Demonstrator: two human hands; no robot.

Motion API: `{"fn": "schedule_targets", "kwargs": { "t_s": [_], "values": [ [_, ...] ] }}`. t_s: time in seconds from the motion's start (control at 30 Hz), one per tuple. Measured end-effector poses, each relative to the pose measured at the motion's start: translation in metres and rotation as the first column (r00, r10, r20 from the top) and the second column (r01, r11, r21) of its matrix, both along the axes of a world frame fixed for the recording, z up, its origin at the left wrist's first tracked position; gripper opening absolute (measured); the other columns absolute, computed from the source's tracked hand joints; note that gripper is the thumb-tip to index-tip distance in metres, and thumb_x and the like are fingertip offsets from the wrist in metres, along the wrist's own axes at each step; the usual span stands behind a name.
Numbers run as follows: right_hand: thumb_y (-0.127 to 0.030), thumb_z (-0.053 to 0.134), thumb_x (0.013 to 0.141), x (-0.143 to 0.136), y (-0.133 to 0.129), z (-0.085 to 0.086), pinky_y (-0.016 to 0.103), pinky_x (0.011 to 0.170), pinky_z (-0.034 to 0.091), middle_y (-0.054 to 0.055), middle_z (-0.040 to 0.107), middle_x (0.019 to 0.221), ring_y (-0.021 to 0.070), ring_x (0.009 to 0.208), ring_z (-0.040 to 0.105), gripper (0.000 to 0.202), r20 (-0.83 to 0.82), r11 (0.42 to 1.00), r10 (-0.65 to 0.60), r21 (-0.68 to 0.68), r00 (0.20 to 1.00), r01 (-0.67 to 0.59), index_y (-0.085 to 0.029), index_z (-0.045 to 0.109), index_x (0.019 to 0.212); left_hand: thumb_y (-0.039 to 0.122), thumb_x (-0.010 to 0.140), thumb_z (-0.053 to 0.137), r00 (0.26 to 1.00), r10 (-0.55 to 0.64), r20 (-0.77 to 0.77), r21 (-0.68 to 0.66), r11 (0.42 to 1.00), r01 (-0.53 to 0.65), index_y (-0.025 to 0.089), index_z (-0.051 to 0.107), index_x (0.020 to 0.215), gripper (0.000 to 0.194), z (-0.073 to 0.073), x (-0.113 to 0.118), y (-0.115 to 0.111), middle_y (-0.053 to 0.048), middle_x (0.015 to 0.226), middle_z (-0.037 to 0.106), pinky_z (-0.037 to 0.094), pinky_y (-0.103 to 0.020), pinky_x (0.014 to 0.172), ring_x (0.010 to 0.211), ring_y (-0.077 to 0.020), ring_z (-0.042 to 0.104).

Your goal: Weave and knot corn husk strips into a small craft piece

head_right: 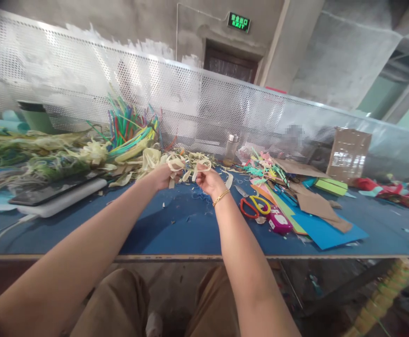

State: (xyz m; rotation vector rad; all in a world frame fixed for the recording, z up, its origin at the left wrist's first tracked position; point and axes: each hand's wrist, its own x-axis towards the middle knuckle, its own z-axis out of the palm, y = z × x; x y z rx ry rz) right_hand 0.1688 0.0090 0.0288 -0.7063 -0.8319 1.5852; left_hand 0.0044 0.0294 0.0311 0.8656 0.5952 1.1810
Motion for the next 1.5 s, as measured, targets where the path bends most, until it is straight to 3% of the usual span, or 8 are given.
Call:
{"fn": "schedule_targets", "kwargs": {
  "t_s": [0.13,0.43,0.77,0.87,1.0,1.17,1.3,1.5],
  "values": [
    [-0.023,0.083,0.058,-0.007,-0.002,-0.005,0.012,0.037,0.034,-0.009,0.054,0.051,0.0024,0.041,0.045,0.031,0.161,0.997,0.028,0.072,0.987,-0.040,-0.017,0.056,0.071,0.017,0.061,0.075,0.966,0.113,-0.231,0.198,0.978,-0.067,0.015,0.059,0.061,0.016,-0.009,0.010,-0.004,0.003,0.045,0.049,0.030,-0.019,0.038,0.040,-0.0073,0.043],
    [-0.027,0.083,0.053,-0.011,-0.002,-0.009,0.014,0.038,0.030,-0.010,0.051,0.050,0.0028,0.041,0.040,0.036,0.271,0.989,-0.065,0.144,0.960,0.026,-0.018,0.052,0.068,0.022,0.057,0.076,0.901,0.145,-0.408,0.331,0.944,-0.002,0.014,0.064,0.061,0.014,-0.007,0.009,-0.013,0.002,0.048,0.052,0.028,-0.020,0.043,0.044,-0.0067,0.040],
    [-0.020,0.073,0.070,0.007,0.011,-0.001,0.014,0.037,0.030,-0.011,0.047,0.050,0.0018,0.040,0.040,0.021,-0.064,0.946,-0.323,-0.011,0.944,0.323,-0.019,0.053,0.073,0.017,0.049,0.080,0.771,0.003,-0.636,0.281,0.932,0.228,0.014,0.066,0.060,0.018,-0.007,0.005,-0.018,-0.001,0.053,0.057,0.026,-0.022,0.041,0.046,-0.0081,0.040],
    [-0.019,0.071,0.073,0.013,0.012,0.001,0.014,0.037,0.032,-0.011,0.046,0.048,0.0023,0.040,0.042,0.018,-0.107,0.931,-0.366,-0.042,0.924,0.364,-0.019,0.053,0.073,0.017,0.054,0.079,0.816,-0.097,-0.570,0.229,0.935,0.271,0.015,0.063,0.061,0.017,-0.003,0.002,-0.018,0.001,0.051,0.053,0.022,-0.021,0.038,0.043,-0.0067,0.038],
    [-0.015,0.066,0.077,0.012,0.010,0.003,0.014,0.038,0.033,-0.010,0.048,0.048,0.0031,0.041,0.044,0.012,-0.131,0.943,-0.333,-0.051,0.934,0.329,-0.019,0.055,0.076,0.023,0.068,0.067,0.979,-0.152,-0.134,0.054,0.986,0.161,0.018,0.047,0.053,0.026,0.005,-0.009,-0.007,0.006,0.042,0.032,0.022,-0.018,0.035,0.038,-0.0053,0.029],
    [-0.017,0.070,0.074,0.002,0.005,0.002,0.015,0.039,0.035,-0.009,0.050,0.049,0.0041,0.042,0.045,0.015,-0.061,0.958,-0.286,0.005,0.956,0.287,-0.019,0.055,0.074,0.030,0.084,0.051,0.973,-0.009,0.230,-0.059,0.998,0.023,0.019,0.040,0.055,0.033,0.009,-0.021,0.001,0.003,0.045,0.036,0.033,-0.018,0.039,0.041,-0.0067,0.036],
    [-0.015,0.074,0.067,-0.003,0.002,0.001,0.015,0.042,0.038,-0.009,0.057,0.056,0.0043,0.046,0.049,0.020,-0.016,0.953,-0.297,0.061,0.955,0.297,-0.019,0.057,0.076,0.017,0.079,0.056,0.982,-0.145,0.117,-0.105,0.982,0.158,0.016,0.057,0.077,0.003,0.007,-0.011,-0.005,0.003,0.053,0.045,0.034,-0.016,0.039,0.044,-0.0063,0.043],
    [-0.013,0.073,0.064,-0.003,0.001,0.000,0.015,0.044,0.040,-0.008,0.060,0.059,0.0060,0.051,0.054,0.023,0.025,0.927,-0.364,0.110,0.931,0.360,-0.019,0.060,0.082,0.016,0.071,0.065,0.962,-0.242,-0.126,-0.107,0.967,0.229,0.016,0.062,0.081,0.011,0.002,-0.002,-0.004,0.008,0.045,0.033,0.022,-0.013,0.031,0.034,-0.0036,0.030]
  ]
}}
